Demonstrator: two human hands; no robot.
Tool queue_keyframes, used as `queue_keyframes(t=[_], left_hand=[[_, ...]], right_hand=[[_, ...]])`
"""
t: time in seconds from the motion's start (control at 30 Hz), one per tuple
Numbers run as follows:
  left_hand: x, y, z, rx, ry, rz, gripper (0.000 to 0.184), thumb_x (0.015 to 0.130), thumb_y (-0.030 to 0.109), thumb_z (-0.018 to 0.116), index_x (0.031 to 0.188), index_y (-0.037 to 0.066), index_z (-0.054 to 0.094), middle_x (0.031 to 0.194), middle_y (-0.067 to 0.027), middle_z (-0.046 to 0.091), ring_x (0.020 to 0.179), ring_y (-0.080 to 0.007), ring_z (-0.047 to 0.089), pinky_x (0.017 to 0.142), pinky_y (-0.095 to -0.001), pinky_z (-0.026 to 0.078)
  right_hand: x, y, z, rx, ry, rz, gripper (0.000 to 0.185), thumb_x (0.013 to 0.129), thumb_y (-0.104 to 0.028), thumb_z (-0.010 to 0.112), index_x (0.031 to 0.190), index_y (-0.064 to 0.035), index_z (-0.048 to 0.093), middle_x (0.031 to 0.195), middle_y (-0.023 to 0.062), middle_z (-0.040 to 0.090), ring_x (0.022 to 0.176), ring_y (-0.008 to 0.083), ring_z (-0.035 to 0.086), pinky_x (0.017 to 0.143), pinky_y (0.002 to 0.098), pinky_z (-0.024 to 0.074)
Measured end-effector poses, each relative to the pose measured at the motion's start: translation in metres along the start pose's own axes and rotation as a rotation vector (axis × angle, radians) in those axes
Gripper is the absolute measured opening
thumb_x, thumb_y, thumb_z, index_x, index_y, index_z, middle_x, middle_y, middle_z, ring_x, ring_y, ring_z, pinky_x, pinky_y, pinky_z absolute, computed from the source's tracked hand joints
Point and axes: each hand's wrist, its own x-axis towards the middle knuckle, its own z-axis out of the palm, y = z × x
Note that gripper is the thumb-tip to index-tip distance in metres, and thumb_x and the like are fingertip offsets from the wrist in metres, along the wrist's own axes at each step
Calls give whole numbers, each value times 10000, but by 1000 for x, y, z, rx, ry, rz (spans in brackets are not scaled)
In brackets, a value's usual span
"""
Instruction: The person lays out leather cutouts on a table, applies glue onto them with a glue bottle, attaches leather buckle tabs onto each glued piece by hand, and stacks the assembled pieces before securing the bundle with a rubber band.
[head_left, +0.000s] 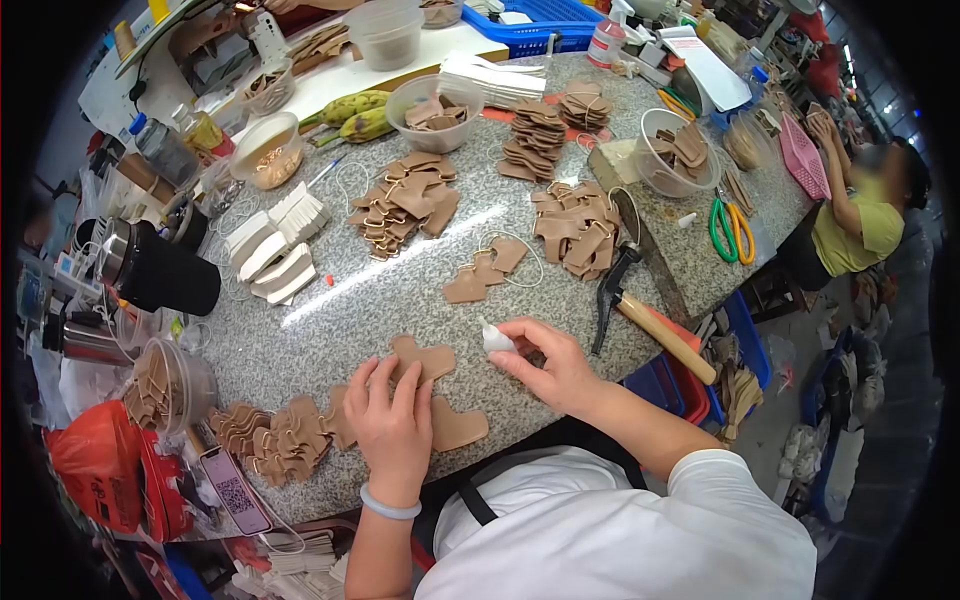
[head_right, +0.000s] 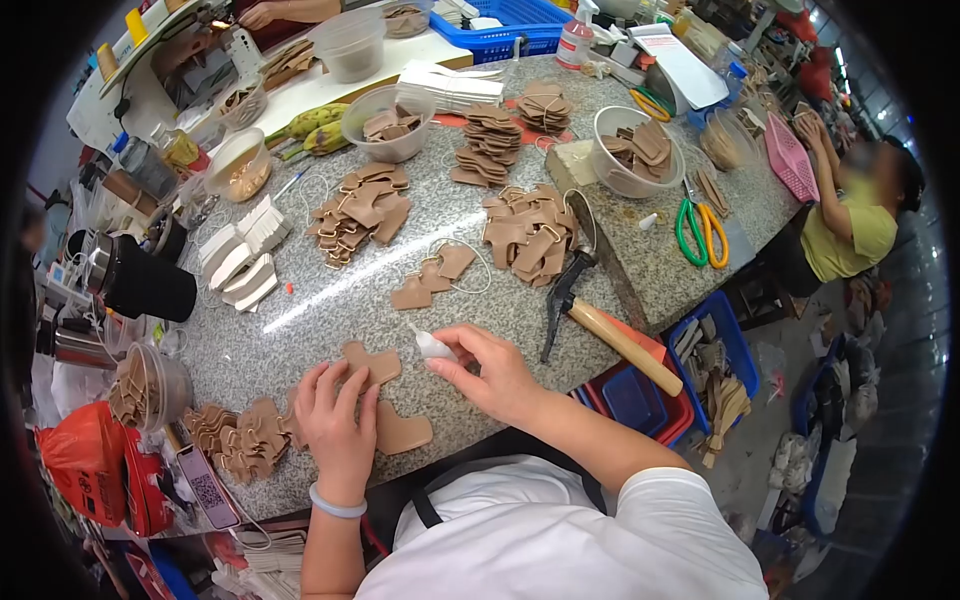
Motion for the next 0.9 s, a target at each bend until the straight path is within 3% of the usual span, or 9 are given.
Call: queue_keyframes(t=[0.13,0.2,0.3,0.4,0.63,0.9], left_hand=[[-3,5,0,29,23,-36,265,909,160,812,1161,82,788,1269,-98,681,1266,-345,581,1045,-497,453],[-4,6,0,37,26,-51,262,912,165,812,1159,83,791,1257,-97,680,1249,-341,584,1032,-493,457],[-4,6,-2,22,34,-50,255,912,165,812,1153,84,794,1236,-96,682,1218,-342,590,1013,-489,464],[-7,4,-4,7,35,-60,260,900,156,824,1148,84,795,1224,-91,684,1207,-344,592,1007,-486,469],[-47,8,-16,-33,157,25,287,843,137,873,1119,99,805,1190,-67,711,1105,-301,610,939,-435,484],[-77,17,-9,-90,70,79,322,830,167,894,1126,91,792,1213,-95,699,1050,-308,622,893,-430,490]], right_hand=[[1,1,-6,29,-3,4,314,995,-137,766,1258,15,683,1074,111,710,878,186,725,763,304,588],[1,2,-8,83,-47,53,320,1024,-104,734,1302,40,669,1162,112,697,973,153,719,846,288,585],[3,-1,-9,26,-69,25,309,1026,-100,729,1294,45,675,1184,117,687,999,160,710,853,288,583],[4,-5,-7,14,-35,-48,307,1000,-129,759,1266,13,702,1118,110,690,927,176,693,774,295,581],[6,-7,-7,-5,-62,-51,298,1002,-127,754,1264,8,710,1134,106,687,942,174,692,775,290,581],[18,-9,5,-38,-77,-15,295,1032,-191,719,1272,-23,685,1103,123,715,906,203,717,779,324,576]])
